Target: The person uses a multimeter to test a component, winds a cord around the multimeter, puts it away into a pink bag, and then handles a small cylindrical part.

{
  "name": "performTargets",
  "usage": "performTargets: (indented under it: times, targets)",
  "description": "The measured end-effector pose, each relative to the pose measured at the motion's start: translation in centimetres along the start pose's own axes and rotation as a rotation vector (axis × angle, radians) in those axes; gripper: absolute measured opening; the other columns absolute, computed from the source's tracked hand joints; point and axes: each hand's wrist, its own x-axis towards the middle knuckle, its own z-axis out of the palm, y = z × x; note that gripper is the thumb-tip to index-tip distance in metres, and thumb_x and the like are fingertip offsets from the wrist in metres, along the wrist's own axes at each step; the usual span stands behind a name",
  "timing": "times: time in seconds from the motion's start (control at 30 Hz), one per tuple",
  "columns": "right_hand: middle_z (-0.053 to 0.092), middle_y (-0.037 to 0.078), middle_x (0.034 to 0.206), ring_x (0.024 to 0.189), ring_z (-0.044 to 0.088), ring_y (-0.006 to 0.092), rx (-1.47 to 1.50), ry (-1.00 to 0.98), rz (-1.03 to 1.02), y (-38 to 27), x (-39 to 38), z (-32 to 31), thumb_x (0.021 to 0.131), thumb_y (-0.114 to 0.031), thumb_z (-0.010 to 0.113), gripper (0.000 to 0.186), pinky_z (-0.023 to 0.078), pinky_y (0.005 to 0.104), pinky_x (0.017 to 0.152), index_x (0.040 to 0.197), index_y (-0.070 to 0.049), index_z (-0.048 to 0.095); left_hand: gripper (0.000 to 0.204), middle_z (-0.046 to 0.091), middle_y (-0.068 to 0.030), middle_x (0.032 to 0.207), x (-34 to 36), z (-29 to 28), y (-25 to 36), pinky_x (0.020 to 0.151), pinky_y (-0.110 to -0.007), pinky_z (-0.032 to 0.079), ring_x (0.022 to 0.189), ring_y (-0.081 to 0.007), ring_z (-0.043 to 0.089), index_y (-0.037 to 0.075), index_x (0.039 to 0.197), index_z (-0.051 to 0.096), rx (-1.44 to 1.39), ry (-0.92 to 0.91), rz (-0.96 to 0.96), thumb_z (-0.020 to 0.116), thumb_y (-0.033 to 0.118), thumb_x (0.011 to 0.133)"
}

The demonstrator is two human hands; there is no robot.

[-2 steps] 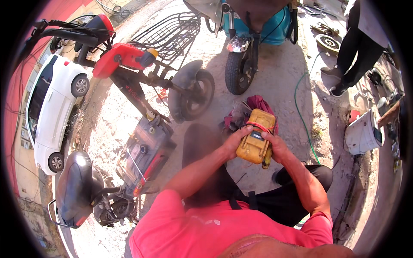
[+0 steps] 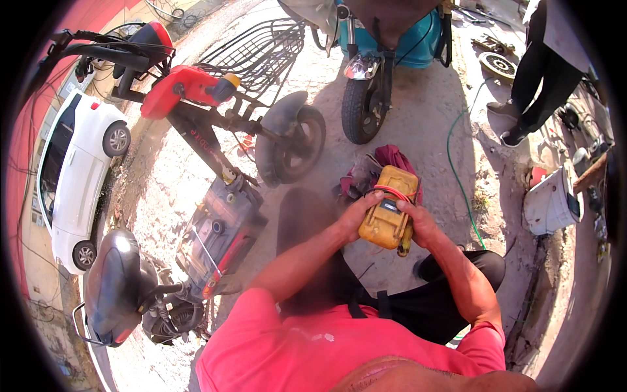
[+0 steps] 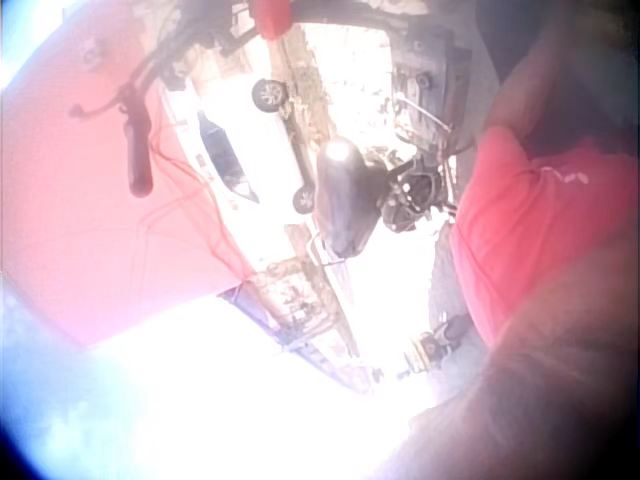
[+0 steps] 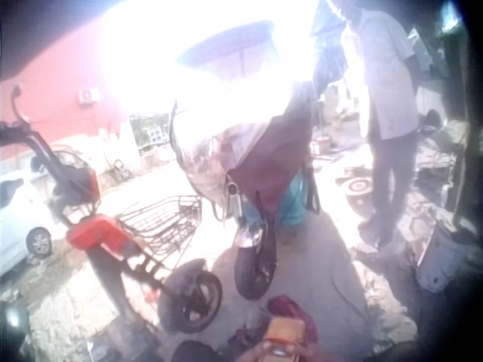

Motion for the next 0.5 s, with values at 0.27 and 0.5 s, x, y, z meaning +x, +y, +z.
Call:
performTargets:
  times: [0.27,0.5]
  targets:
    - [0.065,0.008,0.120,0.108,0.067,0.0204,0.001,0.001,0.018,0.22,0.24,-0.29,0.093,-0.032,0.070,0.054,0.055,0.0365,0.094,0.135,-0.004,0.053,0.055,0.065,-0.0118,0.126,0.06,-0.03,0.04,0.098,-0.042,0.054,0.112,-0.0254,0.067,0.006,0.136,0.053,-0.004,0.015,-0.010,0.060,0.044,0.098]
    - [0.067,0.009,0.122,0.110,0.067,0.0221,-0.021,0.003,0.006,0.21,0.23,-0.20,0.094,-0.033,0.068,0.052,0.054,0.0380,0.097,0.135,-0.004,0.055,0.054,0.065,-0.0117,0.126,0.16,-0.26,-0.12,0.098,-0.042,0.054,0.112,-0.0254,0.067,0.006,0.136,0.052,-0.013,0.016,-0.001,0.060,0.043,0.098]
